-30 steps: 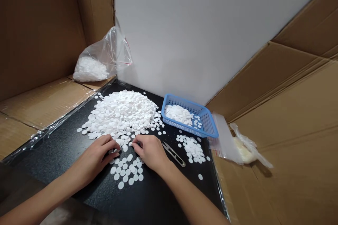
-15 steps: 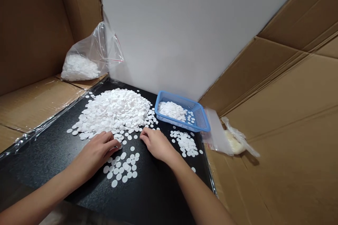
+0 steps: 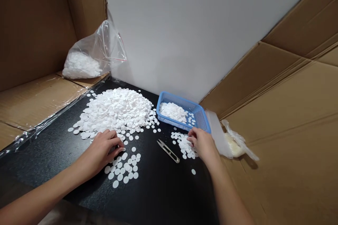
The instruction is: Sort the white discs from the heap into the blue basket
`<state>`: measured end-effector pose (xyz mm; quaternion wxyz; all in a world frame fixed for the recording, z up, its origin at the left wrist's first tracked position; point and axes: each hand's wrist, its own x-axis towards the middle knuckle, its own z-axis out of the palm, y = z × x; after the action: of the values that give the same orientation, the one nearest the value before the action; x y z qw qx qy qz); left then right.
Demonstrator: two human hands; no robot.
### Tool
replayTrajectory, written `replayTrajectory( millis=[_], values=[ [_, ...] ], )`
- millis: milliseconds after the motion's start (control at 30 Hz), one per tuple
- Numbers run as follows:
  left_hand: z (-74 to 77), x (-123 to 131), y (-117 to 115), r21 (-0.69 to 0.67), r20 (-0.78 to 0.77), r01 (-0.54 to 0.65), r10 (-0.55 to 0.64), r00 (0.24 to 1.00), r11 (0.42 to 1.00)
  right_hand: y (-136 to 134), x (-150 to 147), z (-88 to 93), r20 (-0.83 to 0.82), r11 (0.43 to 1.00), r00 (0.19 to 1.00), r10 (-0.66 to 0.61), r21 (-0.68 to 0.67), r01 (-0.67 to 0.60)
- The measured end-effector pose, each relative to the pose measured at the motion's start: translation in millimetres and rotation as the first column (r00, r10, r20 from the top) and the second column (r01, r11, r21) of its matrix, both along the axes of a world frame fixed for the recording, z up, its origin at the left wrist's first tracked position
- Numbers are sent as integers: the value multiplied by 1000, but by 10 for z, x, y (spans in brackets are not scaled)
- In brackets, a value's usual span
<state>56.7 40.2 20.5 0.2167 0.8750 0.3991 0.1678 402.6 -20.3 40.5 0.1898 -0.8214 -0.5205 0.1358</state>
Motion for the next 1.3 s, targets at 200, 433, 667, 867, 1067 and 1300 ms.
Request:
replayTrajectory(
  millis=[200, 433, 667, 867, 1067, 1300],
  values=[
    [4, 2, 4, -16, 6, -19, 19, 1000, 1000, -16, -63, 37, 405, 1000, 914, 9, 16, -17],
    [-12, -122, -89, 66, 34, 92, -94, 995, 994, 294, -1004, -87, 44, 757, 791, 611, 259, -599],
    [93, -83, 79, 88, -82, 75, -67, 994, 993, 412, -1263, -371, 292, 618, 657, 695, 225, -753],
    [133, 138, 258, 94, -230, 103, -79, 970, 990, 404, -1354, -235, -16, 781, 793, 609, 185, -596],
    [128, 182, 274, 48, -244, 87, -72, 967, 995, 442, -1315, 44, -324, 866, 832, 450, -69, -495],
    [93, 199, 278, 17, -223, 91, -85, 971, 996, 568, -1541, 31, -201, 868, 851, 485, -13, -497]
  ],
)
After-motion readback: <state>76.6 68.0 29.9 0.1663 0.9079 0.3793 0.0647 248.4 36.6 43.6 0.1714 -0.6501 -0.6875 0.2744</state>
